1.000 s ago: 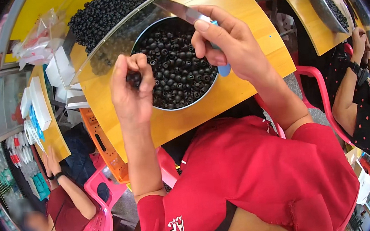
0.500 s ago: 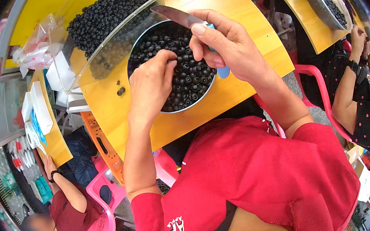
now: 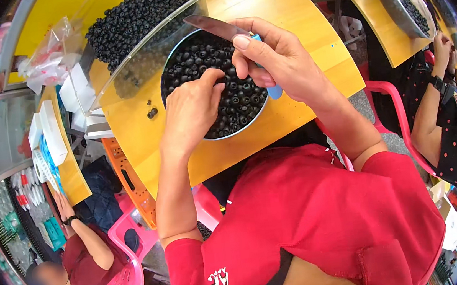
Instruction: Trimming or de-stemming small black seeds or fruits using a small knife at a manual workstation.
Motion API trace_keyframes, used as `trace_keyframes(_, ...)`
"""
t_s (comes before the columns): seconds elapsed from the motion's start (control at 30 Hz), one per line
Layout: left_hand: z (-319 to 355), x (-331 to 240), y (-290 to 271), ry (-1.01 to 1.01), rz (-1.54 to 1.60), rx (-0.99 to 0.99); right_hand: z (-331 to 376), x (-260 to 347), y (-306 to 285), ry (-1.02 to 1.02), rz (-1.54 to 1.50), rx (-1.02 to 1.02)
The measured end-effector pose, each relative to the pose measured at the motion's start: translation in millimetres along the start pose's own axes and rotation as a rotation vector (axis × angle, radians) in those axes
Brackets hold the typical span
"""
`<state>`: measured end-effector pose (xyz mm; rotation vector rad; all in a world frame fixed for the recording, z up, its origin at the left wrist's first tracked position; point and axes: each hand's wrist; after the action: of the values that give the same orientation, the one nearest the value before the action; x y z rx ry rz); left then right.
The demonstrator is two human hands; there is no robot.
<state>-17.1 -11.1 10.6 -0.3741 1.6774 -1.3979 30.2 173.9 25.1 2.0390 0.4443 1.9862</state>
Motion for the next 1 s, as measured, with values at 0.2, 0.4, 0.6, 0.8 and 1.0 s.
trace_keyframes(0.2,-1,-3,2,-0.018,0.079,0.029,0,-1,-2,-0.010,0.047,-0.033)
trace_keyframes(0.4,-3,-8,0,-0.013,0.016,0.056,0,-4,0,-0.035,0.094,-0.025)
trace_keyframes(0.6,3,-6,2,-0.081,0.374,-0.150,3,0,-1,-0.016,0.190,-0.053)
trace_keyframes(0.8,12,-14,-6,0.006,0.657,-0.320,-3,-5,6,-0.078,0.292,-0.024)
trace_keyframes(1.0,16,-17,-5,0.058,0.812,-0.371,-3,-7,11,0.141,-0.112,0.062)
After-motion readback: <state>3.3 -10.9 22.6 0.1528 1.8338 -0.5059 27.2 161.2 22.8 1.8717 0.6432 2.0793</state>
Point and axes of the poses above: each hand's wrist, its own z-axis away from the middle knuckle, its own y-axis out of the palm, x = y × z, and after that the axes turned 3 degrees about -y, right-handed
